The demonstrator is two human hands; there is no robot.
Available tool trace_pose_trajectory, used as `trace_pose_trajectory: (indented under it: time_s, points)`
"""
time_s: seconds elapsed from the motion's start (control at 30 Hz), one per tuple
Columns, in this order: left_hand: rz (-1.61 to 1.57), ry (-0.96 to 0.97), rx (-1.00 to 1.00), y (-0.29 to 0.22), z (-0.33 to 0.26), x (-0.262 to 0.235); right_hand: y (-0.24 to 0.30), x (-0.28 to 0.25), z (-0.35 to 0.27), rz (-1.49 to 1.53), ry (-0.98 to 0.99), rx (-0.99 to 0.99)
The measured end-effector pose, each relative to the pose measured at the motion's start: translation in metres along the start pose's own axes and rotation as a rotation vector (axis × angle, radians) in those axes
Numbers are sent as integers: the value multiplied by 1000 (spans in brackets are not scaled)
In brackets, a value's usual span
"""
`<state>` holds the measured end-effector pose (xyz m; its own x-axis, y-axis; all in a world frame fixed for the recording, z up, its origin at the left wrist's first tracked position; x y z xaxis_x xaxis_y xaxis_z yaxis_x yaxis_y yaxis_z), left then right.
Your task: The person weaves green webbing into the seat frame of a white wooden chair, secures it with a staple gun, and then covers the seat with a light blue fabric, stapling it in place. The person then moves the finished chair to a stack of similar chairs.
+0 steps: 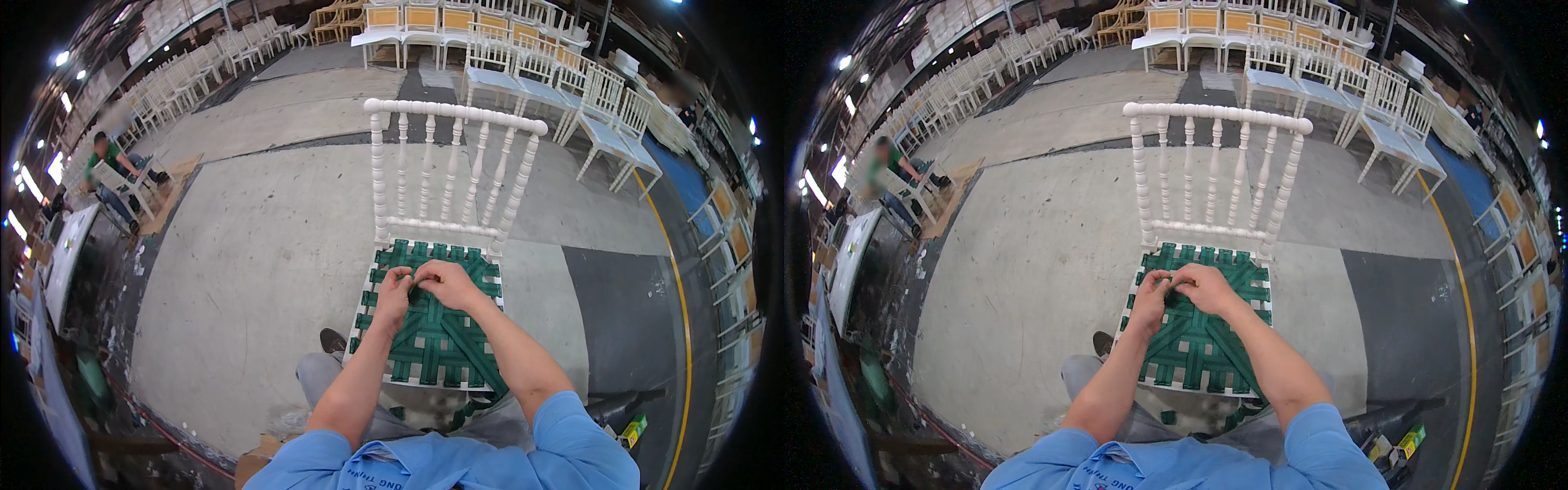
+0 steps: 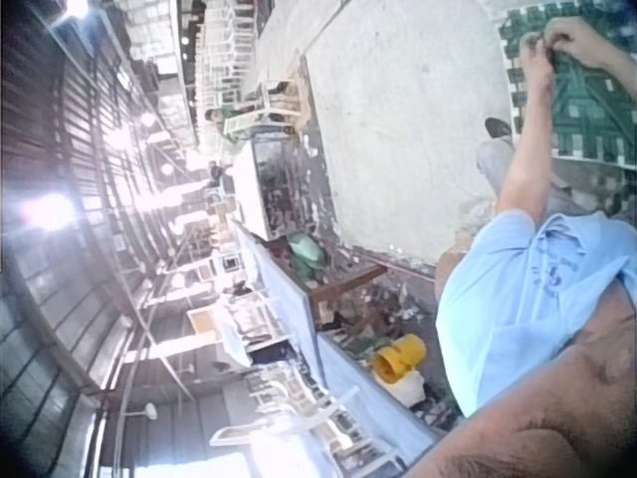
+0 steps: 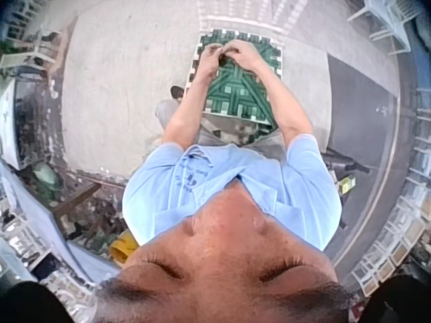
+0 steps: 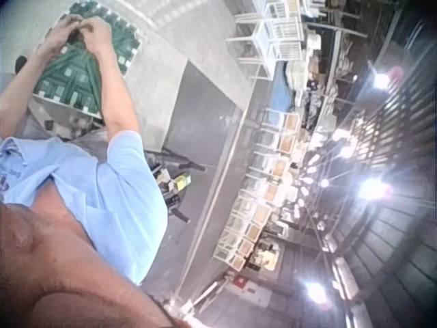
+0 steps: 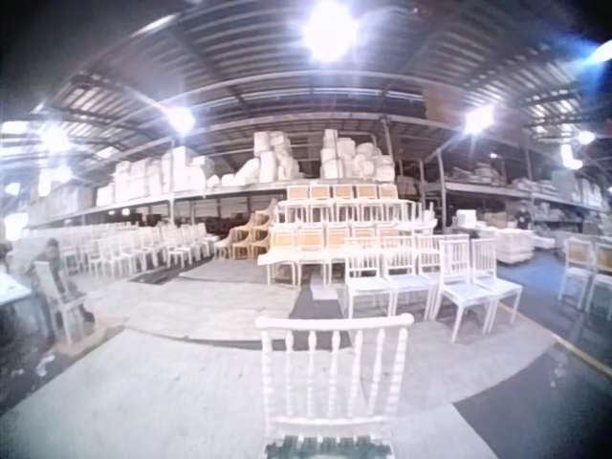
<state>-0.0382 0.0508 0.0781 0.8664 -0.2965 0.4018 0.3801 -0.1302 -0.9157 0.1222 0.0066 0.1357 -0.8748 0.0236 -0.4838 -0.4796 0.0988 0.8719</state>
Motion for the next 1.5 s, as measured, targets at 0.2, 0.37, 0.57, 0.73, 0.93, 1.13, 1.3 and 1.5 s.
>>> trace_pose_trajectory:
  time_s: [0.2,0.37,0.57,0.73,0.93,1.13,1.3,1.5]
  points:
    - [-30,16,158,-3,-18,2,5,-11,11,16,22,190]
    - [-4,-127,92,4,-12,-5,13,1,12,144,-28,133]
    - [-97,-137,-60,3,-6,-10,20,-2,6,-54,-19,-20]
    - [-124,-123,-88,0,-1,-13,21,-3,15,-305,-31,-189]
    - [455,-74,440,8,0,-12,-2,4,42,-303,-26,-147]
    - [639,-58,315,47,41,-52,-46,26,109,-391,72,78]
    - [1303,-144,455,75,97,-101,-83,49,178,-443,236,297]
    - [1188,-100,399,108,114,-85,-136,66,220,-417,48,249]
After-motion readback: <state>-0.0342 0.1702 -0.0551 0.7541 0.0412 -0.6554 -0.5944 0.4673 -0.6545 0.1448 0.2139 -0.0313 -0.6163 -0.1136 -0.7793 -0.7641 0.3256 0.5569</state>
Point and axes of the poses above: each hand's wrist, its own z-axis towards the middle knuckle, its own x-axis out of the palm, y = z × x, the point moved 2 cm from there along z, towards the middle knuckle, and after that the axes turned 14 degrees about x, right-handed, at the moved point
